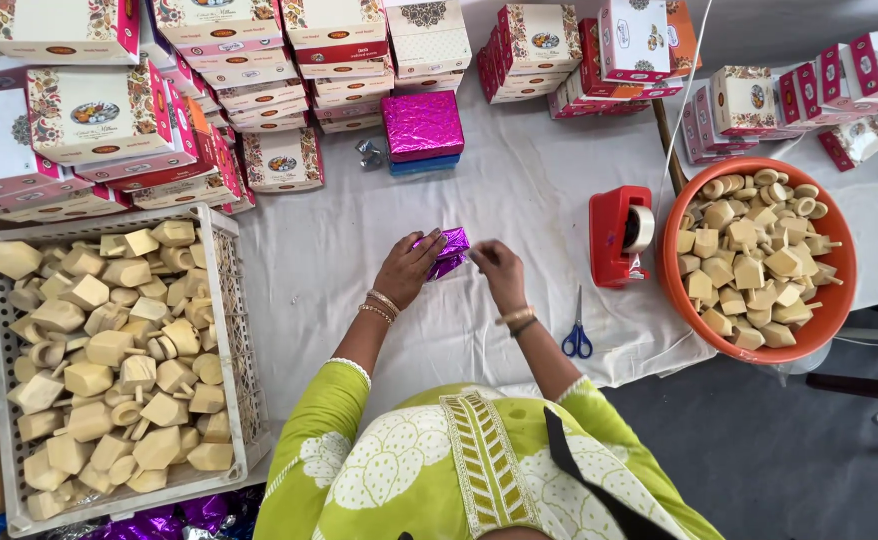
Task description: Wrapping small items in decorative paper and placing them into gift boxes.
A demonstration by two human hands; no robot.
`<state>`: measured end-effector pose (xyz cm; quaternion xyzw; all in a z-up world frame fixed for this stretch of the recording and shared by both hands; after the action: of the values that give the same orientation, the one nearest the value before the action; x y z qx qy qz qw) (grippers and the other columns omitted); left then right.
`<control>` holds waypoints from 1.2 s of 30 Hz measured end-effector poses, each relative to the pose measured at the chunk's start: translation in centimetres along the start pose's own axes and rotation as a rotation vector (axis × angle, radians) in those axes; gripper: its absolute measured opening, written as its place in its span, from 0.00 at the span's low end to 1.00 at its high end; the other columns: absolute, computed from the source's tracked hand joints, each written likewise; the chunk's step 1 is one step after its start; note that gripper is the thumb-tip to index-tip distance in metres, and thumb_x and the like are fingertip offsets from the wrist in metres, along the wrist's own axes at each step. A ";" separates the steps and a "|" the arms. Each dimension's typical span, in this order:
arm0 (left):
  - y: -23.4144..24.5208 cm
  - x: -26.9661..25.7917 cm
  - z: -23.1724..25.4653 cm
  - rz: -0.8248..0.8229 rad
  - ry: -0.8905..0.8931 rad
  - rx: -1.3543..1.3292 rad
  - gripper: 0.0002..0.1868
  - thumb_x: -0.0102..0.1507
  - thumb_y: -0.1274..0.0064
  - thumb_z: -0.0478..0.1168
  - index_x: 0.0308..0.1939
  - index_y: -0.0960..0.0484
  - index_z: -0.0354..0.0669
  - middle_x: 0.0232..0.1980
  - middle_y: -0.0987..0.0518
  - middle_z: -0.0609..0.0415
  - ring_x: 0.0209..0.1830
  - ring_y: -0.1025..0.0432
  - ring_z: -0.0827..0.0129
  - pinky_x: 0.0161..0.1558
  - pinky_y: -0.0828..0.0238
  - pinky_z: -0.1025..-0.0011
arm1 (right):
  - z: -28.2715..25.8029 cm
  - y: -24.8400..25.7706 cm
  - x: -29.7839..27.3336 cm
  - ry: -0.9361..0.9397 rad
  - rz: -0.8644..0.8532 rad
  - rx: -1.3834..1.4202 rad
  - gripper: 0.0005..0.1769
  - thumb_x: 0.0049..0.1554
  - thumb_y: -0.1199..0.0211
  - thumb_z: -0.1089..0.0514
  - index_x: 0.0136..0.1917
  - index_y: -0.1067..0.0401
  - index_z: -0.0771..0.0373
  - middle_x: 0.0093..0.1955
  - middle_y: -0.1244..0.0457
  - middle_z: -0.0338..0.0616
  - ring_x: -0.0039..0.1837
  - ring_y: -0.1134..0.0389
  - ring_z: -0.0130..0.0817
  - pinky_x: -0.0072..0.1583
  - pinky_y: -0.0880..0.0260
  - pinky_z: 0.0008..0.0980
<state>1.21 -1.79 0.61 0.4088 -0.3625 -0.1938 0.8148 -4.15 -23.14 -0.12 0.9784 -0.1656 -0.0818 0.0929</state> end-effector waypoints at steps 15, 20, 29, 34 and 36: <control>-0.6 -0.1 -0.2 0.015 -0.006 0.012 0.34 0.58 0.43 0.31 0.70 0.28 0.45 0.72 0.29 0.55 0.64 0.33 0.57 0.68 0.33 0.62 | -3.7 -3.6 2.7 0.181 0.032 -0.313 0.13 0.51 0.29 0.65 0.50 0.27 0.65 0.35 0.37 0.39 0.37 0.37 0.24 0.40 0.35 0.27; -0.9 -0.4 -0.3 0.009 -0.020 -0.033 0.30 0.57 0.44 0.31 0.65 0.26 0.41 0.71 0.29 0.53 0.66 0.34 0.55 0.68 0.34 0.60 | -0.6 -2.8 3.3 0.248 0.085 -0.318 0.27 0.48 0.27 0.66 0.57 0.35 0.61 0.37 0.45 0.39 0.37 0.43 0.27 0.39 0.38 0.31; 0.7 -1.2 -1.0 0.050 0.044 -0.136 0.19 0.63 0.44 0.34 0.59 0.24 0.39 0.70 0.28 0.44 0.71 0.33 0.50 0.68 0.32 0.58 | 2.6 -3.1 4.9 -0.180 -0.094 0.170 0.18 0.56 0.31 0.61 0.55 0.37 0.57 0.37 0.42 0.31 0.38 0.38 0.22 0.37 0.34 0.25; 1.6 -1.8 -1.4 0.010 0.099 -0.164 0.18 0.63 0.43 0.35 0.58 0.20 0.42 0.68 0.26 0.45 0.63 0.26 0.54 0.60 0.24 0.63 | 3.3 -3.6 5.5 -0.313 -0.138 0.282 0.12 0.57 0.33 0.59 0.51 0.35 0.56 0.39 0.38 0.30 0.41 0.35 0.20 0.39 0.33 0.22; 1.6 -1.7 -1.6 0.011 0.125 -0.142 0.18 0.64 0.42 0.35 0.58 0.19 0.44 0.67 0.25 0.47 0.62 0.25 0.55 0.58 0.23 0.64 | 2.8 -4.1 5.9 -0.267 -0.095 0.243 0.11 0.56 0.34 0.59 0.48 0.34 0.57 0.39 0.37 0.32 0.39 0.35 0.21 0.36 0.36 0.23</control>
<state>1.33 1.05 0.47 0.3595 -0.2986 -0.1888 0.8637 2.05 -21.80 -4.43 0.9695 -0.1389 -0.1948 -0.0527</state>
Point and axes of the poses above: each hand's wrist, its own x-axis towards the middle knuckle, its own y-axis out of the back of the hand, z = x × y, the point moved 2 cm from there along x, towards the middle knuckle
